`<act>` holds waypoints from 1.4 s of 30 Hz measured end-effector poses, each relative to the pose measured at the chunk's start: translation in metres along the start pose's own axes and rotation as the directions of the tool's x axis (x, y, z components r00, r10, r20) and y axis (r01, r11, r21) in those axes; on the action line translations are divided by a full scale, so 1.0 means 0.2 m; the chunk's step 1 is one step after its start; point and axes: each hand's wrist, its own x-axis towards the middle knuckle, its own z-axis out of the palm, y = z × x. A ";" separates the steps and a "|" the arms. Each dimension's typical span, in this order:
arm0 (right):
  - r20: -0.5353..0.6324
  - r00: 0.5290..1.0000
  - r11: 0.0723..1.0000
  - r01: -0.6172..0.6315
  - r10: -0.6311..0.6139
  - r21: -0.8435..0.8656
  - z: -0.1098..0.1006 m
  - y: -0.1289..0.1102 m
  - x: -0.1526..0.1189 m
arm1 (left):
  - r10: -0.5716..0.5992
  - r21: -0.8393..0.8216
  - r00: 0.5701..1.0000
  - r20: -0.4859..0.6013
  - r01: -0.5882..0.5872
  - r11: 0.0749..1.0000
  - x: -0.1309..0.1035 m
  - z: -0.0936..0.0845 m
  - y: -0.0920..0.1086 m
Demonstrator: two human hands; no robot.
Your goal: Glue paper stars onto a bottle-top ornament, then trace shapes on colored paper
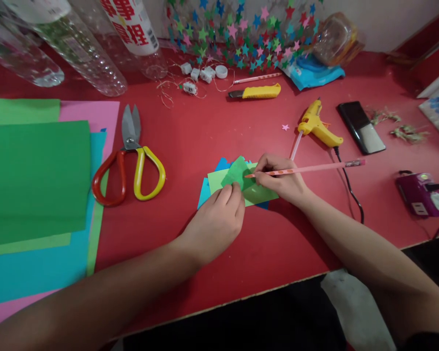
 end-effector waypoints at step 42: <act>0.059 0.991 0.991 0.126 -0.123 -0.041 0.02 0.01 -0.01 | 0.005 0.002 1.000 -0.022 -0.005 1.000 0.01 0.00 0.00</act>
